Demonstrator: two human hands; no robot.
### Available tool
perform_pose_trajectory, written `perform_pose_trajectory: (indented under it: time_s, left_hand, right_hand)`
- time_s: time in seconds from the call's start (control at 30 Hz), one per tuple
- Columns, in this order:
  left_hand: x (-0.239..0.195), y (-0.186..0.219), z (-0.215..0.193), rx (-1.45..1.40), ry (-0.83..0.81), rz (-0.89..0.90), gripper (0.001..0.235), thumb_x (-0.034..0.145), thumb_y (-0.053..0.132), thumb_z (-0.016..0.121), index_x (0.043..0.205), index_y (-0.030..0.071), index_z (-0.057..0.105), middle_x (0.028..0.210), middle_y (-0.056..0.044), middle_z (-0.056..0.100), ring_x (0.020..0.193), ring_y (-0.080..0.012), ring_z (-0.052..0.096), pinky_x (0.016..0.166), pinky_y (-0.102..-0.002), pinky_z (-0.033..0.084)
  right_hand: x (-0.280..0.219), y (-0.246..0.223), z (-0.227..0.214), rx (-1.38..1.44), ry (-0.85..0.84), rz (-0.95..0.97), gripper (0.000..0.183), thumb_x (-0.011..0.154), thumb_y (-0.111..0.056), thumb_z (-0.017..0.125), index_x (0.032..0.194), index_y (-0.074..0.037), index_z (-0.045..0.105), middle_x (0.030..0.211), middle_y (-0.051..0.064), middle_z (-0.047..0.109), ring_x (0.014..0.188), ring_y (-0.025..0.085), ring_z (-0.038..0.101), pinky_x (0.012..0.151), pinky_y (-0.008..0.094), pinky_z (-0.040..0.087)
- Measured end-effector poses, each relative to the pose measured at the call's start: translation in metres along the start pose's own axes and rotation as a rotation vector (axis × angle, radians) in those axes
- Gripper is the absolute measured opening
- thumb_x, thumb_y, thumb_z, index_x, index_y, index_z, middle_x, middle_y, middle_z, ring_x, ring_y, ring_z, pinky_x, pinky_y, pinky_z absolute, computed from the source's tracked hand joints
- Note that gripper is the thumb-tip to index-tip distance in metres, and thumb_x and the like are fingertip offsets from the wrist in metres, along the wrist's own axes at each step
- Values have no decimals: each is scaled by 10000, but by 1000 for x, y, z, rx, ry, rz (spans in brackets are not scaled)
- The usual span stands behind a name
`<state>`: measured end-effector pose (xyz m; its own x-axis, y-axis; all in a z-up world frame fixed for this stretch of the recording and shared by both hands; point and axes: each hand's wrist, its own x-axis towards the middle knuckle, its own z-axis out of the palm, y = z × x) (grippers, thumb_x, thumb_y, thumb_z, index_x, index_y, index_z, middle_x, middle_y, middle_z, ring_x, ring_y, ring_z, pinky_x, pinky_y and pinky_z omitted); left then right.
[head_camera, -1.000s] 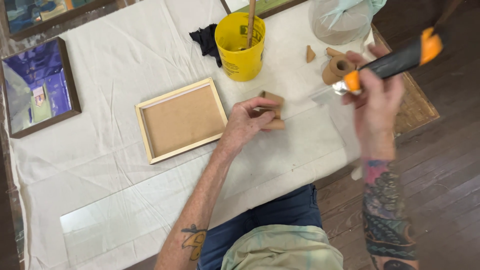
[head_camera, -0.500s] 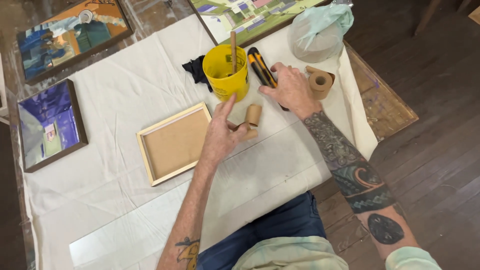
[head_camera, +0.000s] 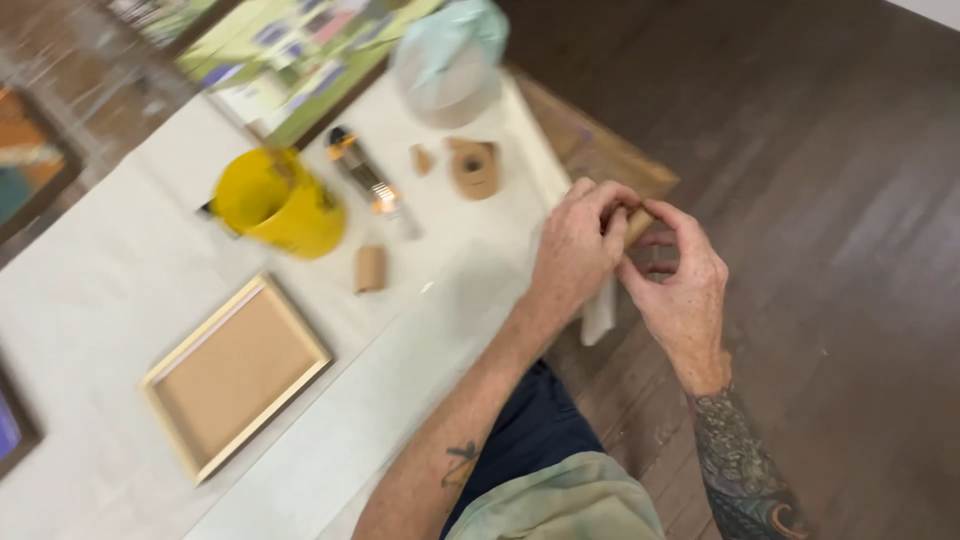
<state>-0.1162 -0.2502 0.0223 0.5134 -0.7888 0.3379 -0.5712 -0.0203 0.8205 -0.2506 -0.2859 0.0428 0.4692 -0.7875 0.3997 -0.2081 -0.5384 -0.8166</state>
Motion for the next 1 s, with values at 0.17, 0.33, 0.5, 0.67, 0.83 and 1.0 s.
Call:
perform_pose_trajectory:
  time_s: [0.17,0.33,0.5,0.67,0.83,1.0]
  left_hand:
    - [44,-38,70,229,-206,140,208,931,261,696,1138,284,692,917,-16,649,921,-234,727,840,-377,600]
    - [55,-22,67,418,-274,325,430,857,200,801,1241,182,608,1103,-99,564,1010,-378,684,825,-507,607]
    - [59,-48,77,671,-224,519,69,1001,332,660,1042,277,656,894,59,557,887,-165,675,694,-310,593]
    - [62,-37,80,621,-184,454,88,997,321,670,1060,260,673,913,43,585,872,-181,686,684,-332,602]
    - [64,-27,74,456,-212,342,77,994,264,659,1049,237,613,958,19,576,855,-265,715,700,-414,619]
    - [60,-34,75,793,-193,576,31,1029,255,611,1010,230,607,1028,48,519,804,-194,716,631,-347,629]
  right_hand:
    - [4,105,-17,212,80,107,594,846,11,806,1398,7,586,1327,236,602,976,328,711,750,398,632]
    - [5,152,-3,560,175,263,598,835,-1,808,1386,-47,581,1328,142,631,986,198,726,775,292,655]
    - [9,158,-3,667,156,313,652,821,29,801,1416,-68,551,1365,130,643,1003,171,727,772,252,649]
    - [10,157,-8,646,142,303,639,828,55,777,1419,-51,559,1372,145,636,1019,184,724,757,264,656]
    - [8,158,-5,678,162,287,674,842,66,758,1459,-54,514,1384,152,618,1018,177,711,770,262,655]
    - [5,163,-3,634,163,268,647,847,104,722,1451,-52,549,1401,153,602,1043,181,709,771,271,661]
